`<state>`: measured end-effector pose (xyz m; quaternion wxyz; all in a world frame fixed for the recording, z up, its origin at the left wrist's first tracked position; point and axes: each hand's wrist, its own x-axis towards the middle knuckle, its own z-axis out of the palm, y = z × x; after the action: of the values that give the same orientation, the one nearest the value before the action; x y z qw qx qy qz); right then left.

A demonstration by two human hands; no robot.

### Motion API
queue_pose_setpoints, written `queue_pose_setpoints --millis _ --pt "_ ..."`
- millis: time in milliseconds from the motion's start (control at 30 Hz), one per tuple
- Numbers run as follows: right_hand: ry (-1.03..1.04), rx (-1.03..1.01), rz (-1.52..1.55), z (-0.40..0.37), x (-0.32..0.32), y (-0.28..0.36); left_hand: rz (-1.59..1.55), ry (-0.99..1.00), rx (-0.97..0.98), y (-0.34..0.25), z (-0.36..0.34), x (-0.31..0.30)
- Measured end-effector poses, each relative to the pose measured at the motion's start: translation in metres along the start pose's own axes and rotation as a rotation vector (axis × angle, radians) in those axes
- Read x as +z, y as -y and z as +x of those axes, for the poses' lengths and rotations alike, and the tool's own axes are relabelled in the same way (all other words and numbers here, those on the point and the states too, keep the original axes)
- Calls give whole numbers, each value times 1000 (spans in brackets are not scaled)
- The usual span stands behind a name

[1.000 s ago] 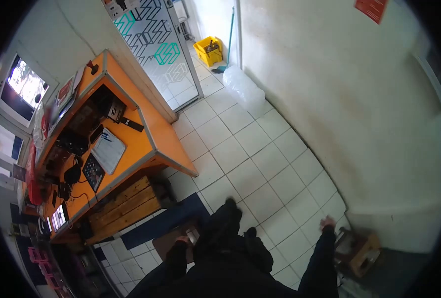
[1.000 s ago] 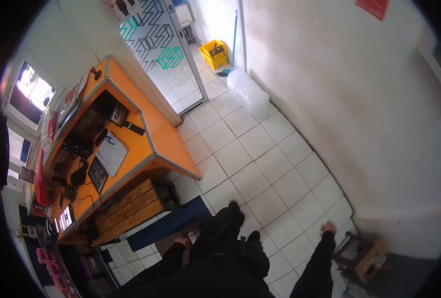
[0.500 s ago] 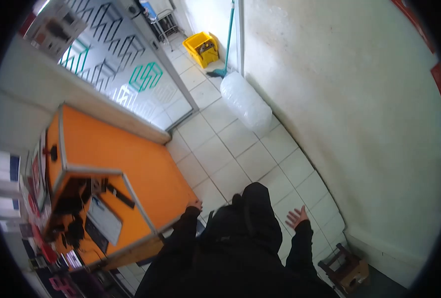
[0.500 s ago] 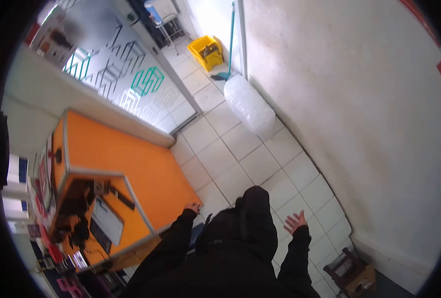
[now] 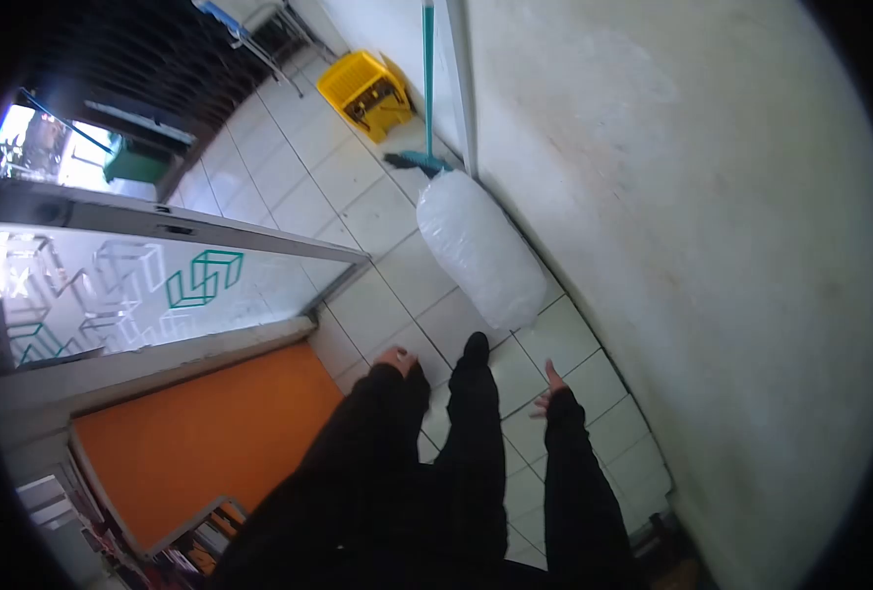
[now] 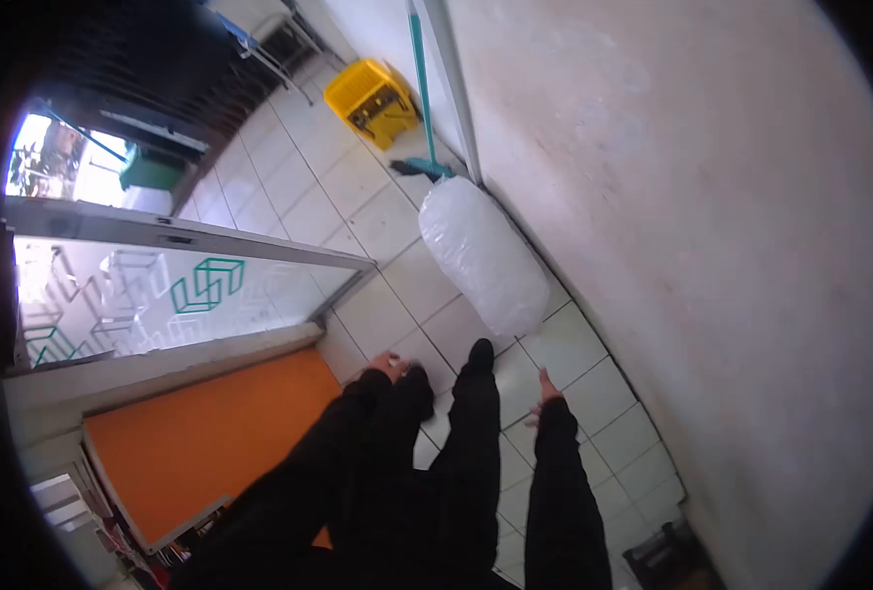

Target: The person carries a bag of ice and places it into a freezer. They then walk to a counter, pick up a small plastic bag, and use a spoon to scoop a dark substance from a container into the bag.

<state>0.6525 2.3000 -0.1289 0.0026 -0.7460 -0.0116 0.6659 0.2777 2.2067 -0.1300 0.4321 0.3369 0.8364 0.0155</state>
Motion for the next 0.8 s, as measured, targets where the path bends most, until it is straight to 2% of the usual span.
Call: queue_pose_setpoints --millis 33,167,233,267,333,433,467,500,533,567,633,667,700,767,800 --pt "-20 5 -30 9 22 30 -24 1 51 -18 26 -10" --pt "-133 44 -116 63 77 105 -15 -72 43 -72 159 -19" --pt "-107 63 -122 102 93 132 -32 -131 23 -105 235 -19" --pt "-129 71 -121 125 105 139 -42 -146 29 -122 274 -24" --pt "-208 97 -143 172 119 139 13 -326 119 -148 326 -26" --pt "-438 150 -162 221 154 145 -3 -351 -6 -194 383 -43" --pt "-436 143 -156 257 153 132 -4 -356 2 -202 401 -43" --pt "-544 -174 -198 310 146 106 7 -421 35 -207 417 -38" --pt "-647 -491 -244 320 151 105 16 -482 64 -209 430 -33" --pt "-653 -486 -248 331 153 107 14 -474 62 -210 444 -29" --pt "-839 -389 -235 332 150 106 68 -490 121 -209 469 -23" --pt "-846 -373 -245 328 149 106 16 -546 184 -203 485 -15" --pt "-881 -301 -134 324 149 108 46 -435 237 -195 504 -14" --pt "-916 -229 -19 332 143 101 -312 -426 225 -190 528 -12" --pt "-913 -182 -157 341 136 97 -310 -424 229 -186 536 -10"
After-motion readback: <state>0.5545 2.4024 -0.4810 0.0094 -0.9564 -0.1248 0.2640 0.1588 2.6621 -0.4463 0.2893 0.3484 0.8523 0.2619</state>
